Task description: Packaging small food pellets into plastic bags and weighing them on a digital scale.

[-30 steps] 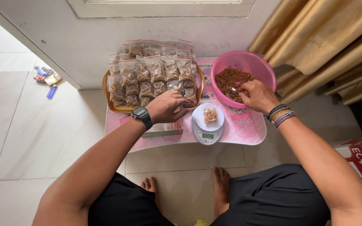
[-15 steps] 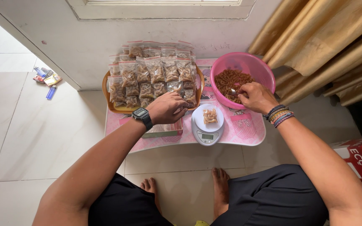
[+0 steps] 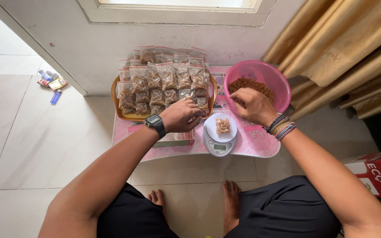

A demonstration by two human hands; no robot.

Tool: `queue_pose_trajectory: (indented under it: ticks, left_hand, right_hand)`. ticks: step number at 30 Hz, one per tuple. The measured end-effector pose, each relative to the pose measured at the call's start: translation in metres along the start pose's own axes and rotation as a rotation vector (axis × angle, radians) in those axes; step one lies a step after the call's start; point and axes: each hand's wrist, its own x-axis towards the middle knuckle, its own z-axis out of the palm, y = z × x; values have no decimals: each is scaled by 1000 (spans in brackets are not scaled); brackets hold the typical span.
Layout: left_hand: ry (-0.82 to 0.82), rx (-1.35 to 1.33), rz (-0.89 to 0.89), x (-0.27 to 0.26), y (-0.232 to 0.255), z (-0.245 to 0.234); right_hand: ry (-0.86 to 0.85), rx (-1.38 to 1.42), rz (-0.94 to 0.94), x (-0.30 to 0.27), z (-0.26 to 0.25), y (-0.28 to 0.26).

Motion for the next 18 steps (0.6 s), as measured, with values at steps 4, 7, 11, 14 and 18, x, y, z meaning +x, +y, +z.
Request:
queue_pose_trajectory:
  ticks: [4, 7, 11, 14, 18]
  left_hand:
    - [7, -3, -5, 2, 1, 0]
    - [22, -6, 8, 4, -1, 3]
    - [38, -16, 7, 6, 5, -1]
    - [47, -25, 15, 8, 8, -3]
    - [75, -36, 11, 10, 10, -3]
  right_hand:
    - [-21, -16, -27, 4, 13, -14]
    - [-174, -87, -17, 10, 21, -17]
    - [-318, -215, 5, 15, 34, -20]
    - [-345, -267, 6, 19, 39, -24]
    - [-257, -281, -51, 20, 34, -29]
